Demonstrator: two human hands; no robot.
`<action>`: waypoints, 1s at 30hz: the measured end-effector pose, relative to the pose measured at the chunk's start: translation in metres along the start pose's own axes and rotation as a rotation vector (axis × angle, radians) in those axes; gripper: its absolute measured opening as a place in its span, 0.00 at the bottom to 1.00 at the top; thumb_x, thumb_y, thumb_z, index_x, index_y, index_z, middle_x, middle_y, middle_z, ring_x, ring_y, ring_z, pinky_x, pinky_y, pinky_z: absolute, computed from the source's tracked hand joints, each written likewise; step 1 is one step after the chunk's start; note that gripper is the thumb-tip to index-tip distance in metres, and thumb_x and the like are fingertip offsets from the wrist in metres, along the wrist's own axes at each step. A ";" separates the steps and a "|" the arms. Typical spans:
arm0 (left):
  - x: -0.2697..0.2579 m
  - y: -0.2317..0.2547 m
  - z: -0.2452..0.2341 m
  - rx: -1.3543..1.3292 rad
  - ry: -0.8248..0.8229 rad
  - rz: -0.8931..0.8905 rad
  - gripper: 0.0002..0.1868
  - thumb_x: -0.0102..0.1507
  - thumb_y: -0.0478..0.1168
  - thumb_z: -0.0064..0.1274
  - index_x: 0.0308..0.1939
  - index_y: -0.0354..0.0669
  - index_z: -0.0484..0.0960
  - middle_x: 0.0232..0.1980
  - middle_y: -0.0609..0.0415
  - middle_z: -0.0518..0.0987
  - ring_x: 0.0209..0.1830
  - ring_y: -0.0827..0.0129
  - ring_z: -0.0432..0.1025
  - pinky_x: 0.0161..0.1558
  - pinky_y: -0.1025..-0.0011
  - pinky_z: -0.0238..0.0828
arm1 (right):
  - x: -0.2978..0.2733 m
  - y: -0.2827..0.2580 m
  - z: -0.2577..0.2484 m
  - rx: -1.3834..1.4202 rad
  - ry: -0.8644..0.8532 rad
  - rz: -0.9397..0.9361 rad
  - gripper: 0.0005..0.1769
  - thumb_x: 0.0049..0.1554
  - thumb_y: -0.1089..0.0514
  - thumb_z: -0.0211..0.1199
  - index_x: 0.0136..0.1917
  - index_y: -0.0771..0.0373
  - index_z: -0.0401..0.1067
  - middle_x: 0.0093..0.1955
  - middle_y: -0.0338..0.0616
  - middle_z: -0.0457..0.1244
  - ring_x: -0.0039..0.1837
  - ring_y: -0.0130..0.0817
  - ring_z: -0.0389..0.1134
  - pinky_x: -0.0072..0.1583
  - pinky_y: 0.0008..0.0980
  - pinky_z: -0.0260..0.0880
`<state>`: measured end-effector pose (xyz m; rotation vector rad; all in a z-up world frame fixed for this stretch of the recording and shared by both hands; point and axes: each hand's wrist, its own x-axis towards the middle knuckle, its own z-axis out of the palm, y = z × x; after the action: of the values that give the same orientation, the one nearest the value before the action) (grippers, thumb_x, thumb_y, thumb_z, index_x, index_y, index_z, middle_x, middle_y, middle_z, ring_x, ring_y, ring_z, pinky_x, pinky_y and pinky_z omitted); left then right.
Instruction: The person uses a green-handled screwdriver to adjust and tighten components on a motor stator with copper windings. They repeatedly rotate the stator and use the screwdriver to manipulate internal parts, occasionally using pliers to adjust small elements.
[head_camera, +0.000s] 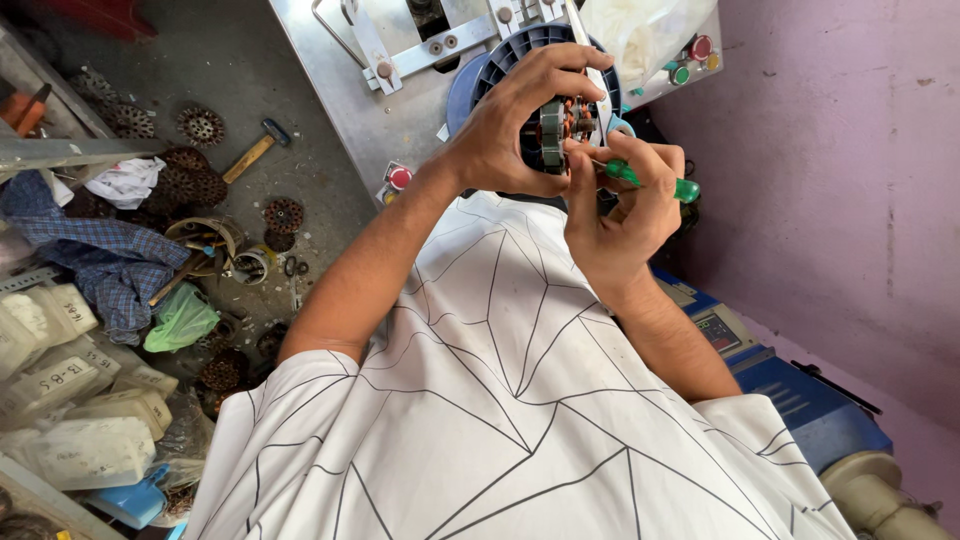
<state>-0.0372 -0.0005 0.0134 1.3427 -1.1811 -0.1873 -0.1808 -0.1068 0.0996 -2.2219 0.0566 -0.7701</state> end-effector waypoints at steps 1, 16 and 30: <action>0.000 0.000 -0.001 0.002 0.000 0.002 0.36 0.60 0.50 0.76 0.66 0.53 0.72 0.76 0.55 0.67 0.75 0.59 0.64 0.76 0.58 0.62 | 0.002 0.001 -0.005 0.019 0.007 0.009 0.16 0.68 0.76 0.63 0.64 0.71 0.61 0.58 0.49 0.59 0.53 0.35 0.76 0.48 0.23 0.82; -0.002 -0.009 -0.002 -0.016 -0.003 0.006 0.41 0.55 0.50 0.80 0.67 0.53 0.73 0.76 0.56 0.66 0.79 0.58 0.63 0.80 0.55 0.61 | 0.059 0.056 -0.031 0.346 -0.584 0.258 0.08 0.59 0.74 0.74 0.50 0.68 0.77 0.47 0.44 0.70 0.47 0.23 0.72 0.49 0.19 0.72; -0.005 -0.022 0.008 -0.097 0.011 -0.144 0.58 0.49 0.55 0.80 0.77 0.55 0.61 0.76 0.56 0.67 0.79 0.57 0.62 0.82 0.52 0.57 | 0.088 0.069 -0.025 0.236 -0.760 0.600 0.13 0.51 0.72 0.78 0.40 0.69 0.73 0.39 0.46 0.69 0.39 0.26 0.69 0.41 0.21 0.69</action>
<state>-0.0346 -0.0091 -0.0083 1.3424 -1.0529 -0.3360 -0.1091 -0.1951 0.1102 -1.9716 0.2292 0.3822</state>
